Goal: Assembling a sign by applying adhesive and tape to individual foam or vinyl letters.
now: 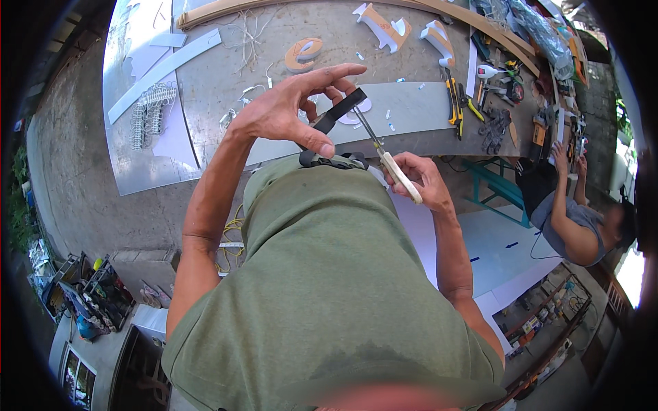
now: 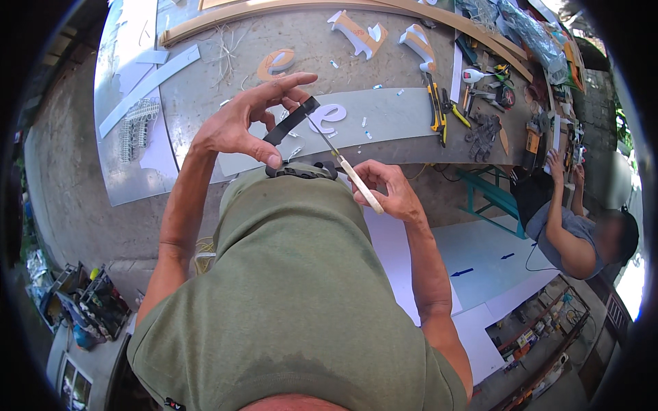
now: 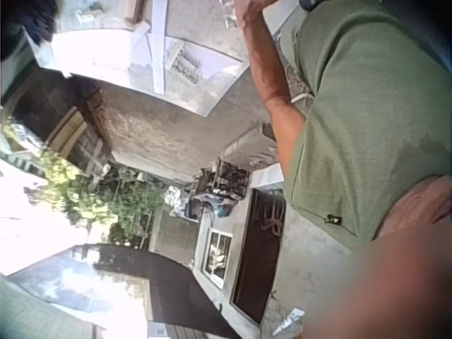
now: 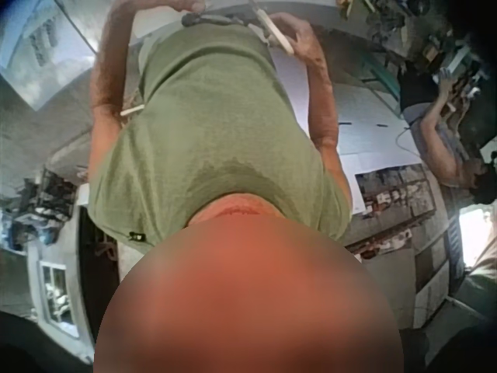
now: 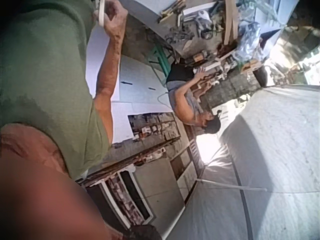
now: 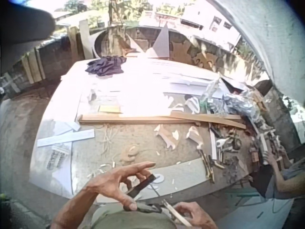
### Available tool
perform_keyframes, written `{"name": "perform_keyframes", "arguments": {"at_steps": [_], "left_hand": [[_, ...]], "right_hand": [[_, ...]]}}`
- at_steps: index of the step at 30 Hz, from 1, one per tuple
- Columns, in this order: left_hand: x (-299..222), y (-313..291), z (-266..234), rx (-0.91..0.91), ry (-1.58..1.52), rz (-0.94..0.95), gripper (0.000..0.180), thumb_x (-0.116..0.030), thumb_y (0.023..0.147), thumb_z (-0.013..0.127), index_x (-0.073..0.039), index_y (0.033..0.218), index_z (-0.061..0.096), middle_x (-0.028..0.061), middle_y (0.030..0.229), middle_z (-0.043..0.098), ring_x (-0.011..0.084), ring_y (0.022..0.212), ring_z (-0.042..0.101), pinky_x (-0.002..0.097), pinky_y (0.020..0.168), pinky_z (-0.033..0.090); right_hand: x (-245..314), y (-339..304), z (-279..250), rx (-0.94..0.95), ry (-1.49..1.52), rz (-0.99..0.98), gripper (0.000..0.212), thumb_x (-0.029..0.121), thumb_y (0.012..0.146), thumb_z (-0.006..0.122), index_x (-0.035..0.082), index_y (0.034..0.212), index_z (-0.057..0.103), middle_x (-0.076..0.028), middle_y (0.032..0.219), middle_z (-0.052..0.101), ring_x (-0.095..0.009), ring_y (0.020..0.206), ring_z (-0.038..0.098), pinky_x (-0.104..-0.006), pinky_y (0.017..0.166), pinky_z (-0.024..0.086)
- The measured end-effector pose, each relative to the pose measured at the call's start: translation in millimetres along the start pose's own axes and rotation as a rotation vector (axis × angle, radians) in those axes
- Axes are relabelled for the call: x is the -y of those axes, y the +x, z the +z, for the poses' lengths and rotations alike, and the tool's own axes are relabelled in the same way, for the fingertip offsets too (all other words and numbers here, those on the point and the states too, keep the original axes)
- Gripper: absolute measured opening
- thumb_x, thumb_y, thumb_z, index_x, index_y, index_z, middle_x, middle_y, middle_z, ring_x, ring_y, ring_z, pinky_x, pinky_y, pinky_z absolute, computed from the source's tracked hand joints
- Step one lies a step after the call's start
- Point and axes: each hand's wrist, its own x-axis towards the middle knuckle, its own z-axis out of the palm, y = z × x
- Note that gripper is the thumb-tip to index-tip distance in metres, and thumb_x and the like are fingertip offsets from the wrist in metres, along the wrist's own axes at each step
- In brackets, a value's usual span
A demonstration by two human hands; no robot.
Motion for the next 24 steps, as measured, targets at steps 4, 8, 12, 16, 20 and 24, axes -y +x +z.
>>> {"name": "perform_keyframes", "arguments": {"at_steps": [4,8,12,16,20,24], "left_hand": [[-0.1,1.0,5.4,0.004,-0.015,-0.002,0.121,-0.043,0.049,0.094,-0.011,0.154,0.041,0.0147,0.130,0.061,0.0250,0.114,0.058,0.0305,0.075,0.054],[0.1,0.8,8.3,0.001,-0.016,-0.013,0.122,-0.043,0.049,0.094,-0.011,0.154,0.041,0.0148,0.130,0.061,0.0249,0.114,0.058,0.0302,0.075,0.054],[1.6,0.7,9.8,-0.010,-0.020,-0.011,0.122,-0.043,0.049,0.095,-0.011,0.153,0.041,0.0153,0.130,0.061,0.0250,0.113,0.058,0.0308,0.075,0.054],[4.2,2.5,11.0,-0.012,-0.010,-0.007,0.121,-0.043,0.049,0.095,-0.011,0.153,0.042,0.0156,0.130,0.061,0.0259,0.113,0.058,0.0318,0.075,0.055],[4.8,2.3,11.2,-0.016,-0.008,-0.008,0.122,-0.044,0.048,0.095,-0.011,0.153,0.042,0.0158,0.130,0.061,0.0267,0.113,0.058,0.0321,0.076,0.056],[7.2,3.1,11.0,-0.021,-0.004,-0.002,0.122,-0.045,0.048,0.094,-0.011,0.153,0.042,0.0163,0.129,0.061,0.0276,0.113,0.059,0.0326,0.076,0.056]], "right_hand": [[7.0,5.7,5.9,-0.017,-0.015,-0.035,0.045,0.025,0.076,0.082,-0.003,0.108,0.065,-0.005,0.087,0.066,-0.010,0.079,0.062,-0.0255,0.073,0.051],[4.8,8.2,5.3,-0.023,-0.026,-0.064,0.036,0.018,0.079,0.082,-0.002,0.104,0.067,-0.003,0.084,0.067,-0.009,0.075,0.062,-0.0249,0.070,0.051],[3.1,10.1,7.6,-0.037,-0.035,-0.069,0.034,0.018,0.079,0.082,-0.002,0.103,0.067,-0.002,0.083,0.067,-0.009,0.073,0.062,-0.0243,0.068,0.051],[0.4,12.0,8.9,-0.048,-0.042,-0.057,0.032,0.016,0.080,0.080,-0.002,0.103,0.067,-0.002,0.081,0.067,-0.008,0.071,0.062,-0.0239,0.066,0.051],[1.6,13.0,7.5,-0.049,-0.070,-0.036,0.031,0.015,0.081,0.079,-0.003,0.103,0.067,-0.003,0.080,0.067,-0.008,0.071,0.062,-0.0237,0.066,0.051],[1.6,12.4,9.3,-0.067,-0.041,-0.028,0.031,0.015,0.081,0.079,-0.003,0.104,0.067,-0.003,0.080,0.066,-0.008,0.071,0.062,-0.0236,0.067,0.051]]}}
